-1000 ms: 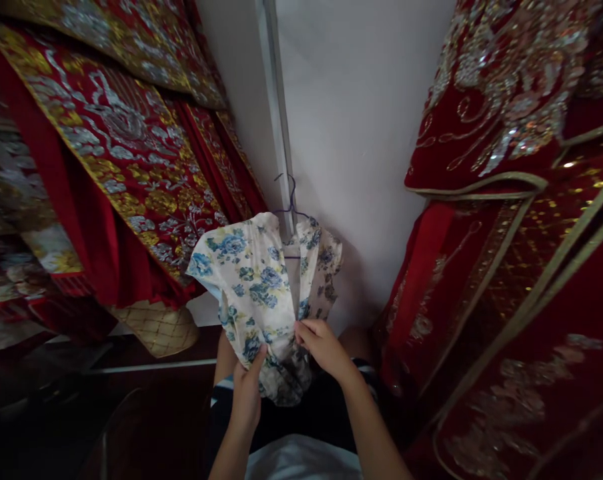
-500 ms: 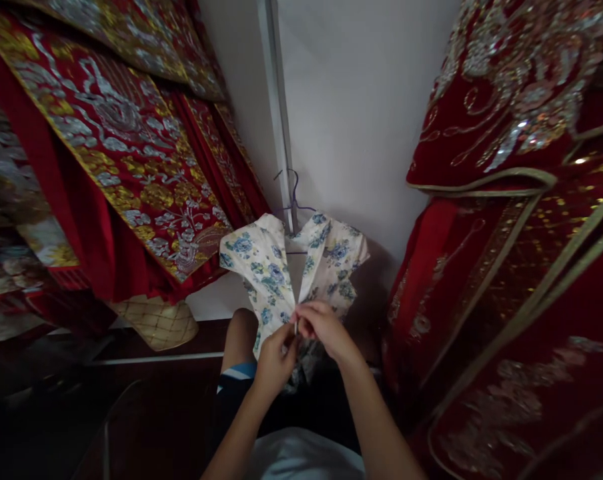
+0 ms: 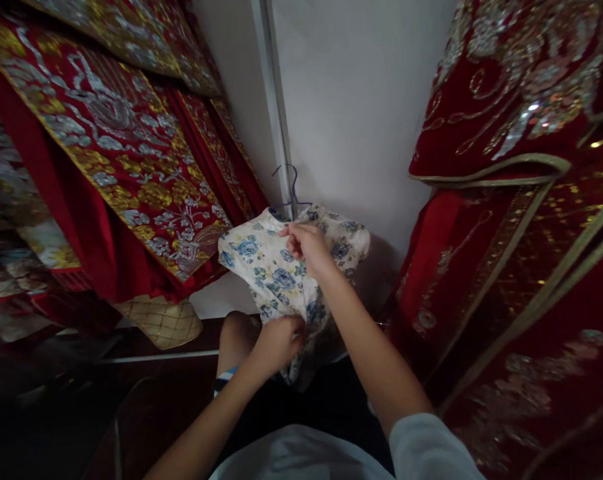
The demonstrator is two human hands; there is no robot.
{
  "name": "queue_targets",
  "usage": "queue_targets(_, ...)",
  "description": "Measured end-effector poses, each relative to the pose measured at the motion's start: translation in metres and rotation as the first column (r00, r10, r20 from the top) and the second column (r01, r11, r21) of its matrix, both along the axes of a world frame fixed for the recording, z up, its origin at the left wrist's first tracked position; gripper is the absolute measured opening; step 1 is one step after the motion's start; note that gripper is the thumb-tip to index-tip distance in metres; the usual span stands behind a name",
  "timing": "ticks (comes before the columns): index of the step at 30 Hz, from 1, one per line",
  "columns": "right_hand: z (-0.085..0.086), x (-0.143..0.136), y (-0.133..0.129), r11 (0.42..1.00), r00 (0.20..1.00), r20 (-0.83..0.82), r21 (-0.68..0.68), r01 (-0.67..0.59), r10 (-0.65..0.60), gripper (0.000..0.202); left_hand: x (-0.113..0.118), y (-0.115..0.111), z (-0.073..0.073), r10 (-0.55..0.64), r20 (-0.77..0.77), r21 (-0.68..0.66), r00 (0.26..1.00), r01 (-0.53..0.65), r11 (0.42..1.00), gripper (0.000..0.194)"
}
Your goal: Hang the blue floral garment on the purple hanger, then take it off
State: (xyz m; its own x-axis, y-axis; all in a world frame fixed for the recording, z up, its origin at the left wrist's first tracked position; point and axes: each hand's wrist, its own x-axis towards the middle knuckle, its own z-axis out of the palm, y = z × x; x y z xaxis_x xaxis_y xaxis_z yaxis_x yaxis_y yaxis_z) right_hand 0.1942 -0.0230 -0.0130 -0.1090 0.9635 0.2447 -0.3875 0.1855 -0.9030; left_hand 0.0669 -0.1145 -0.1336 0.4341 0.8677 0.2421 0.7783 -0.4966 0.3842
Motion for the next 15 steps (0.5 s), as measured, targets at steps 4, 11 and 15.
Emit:
queue_targets(4,-0.014,0.0,-0.015,0.997,0.996,0.068,0.055,0.061,-0.065,0.033,-0.006,0.039,0.066,0.03,0.381,0.291,0.924,-0.15,0.945,0.029)
queue_targets(11,-0.013,0.006,-0.011,0.975,0.991,0.115,0.218,0.045,-0.071,0.037,-0.009,0.086,0.127,-0.231,0.305,0.535,0.924,0.034,0.844,0.02)
queue_targets(15,-0.036,0.006,0.005,0.968,0.965,0.208,0.222,0.113,-0.161,0.039,-0.012,0.083,0.139,-0.237,0.446,0.572,0.863,-0.072,0.817,0.019)
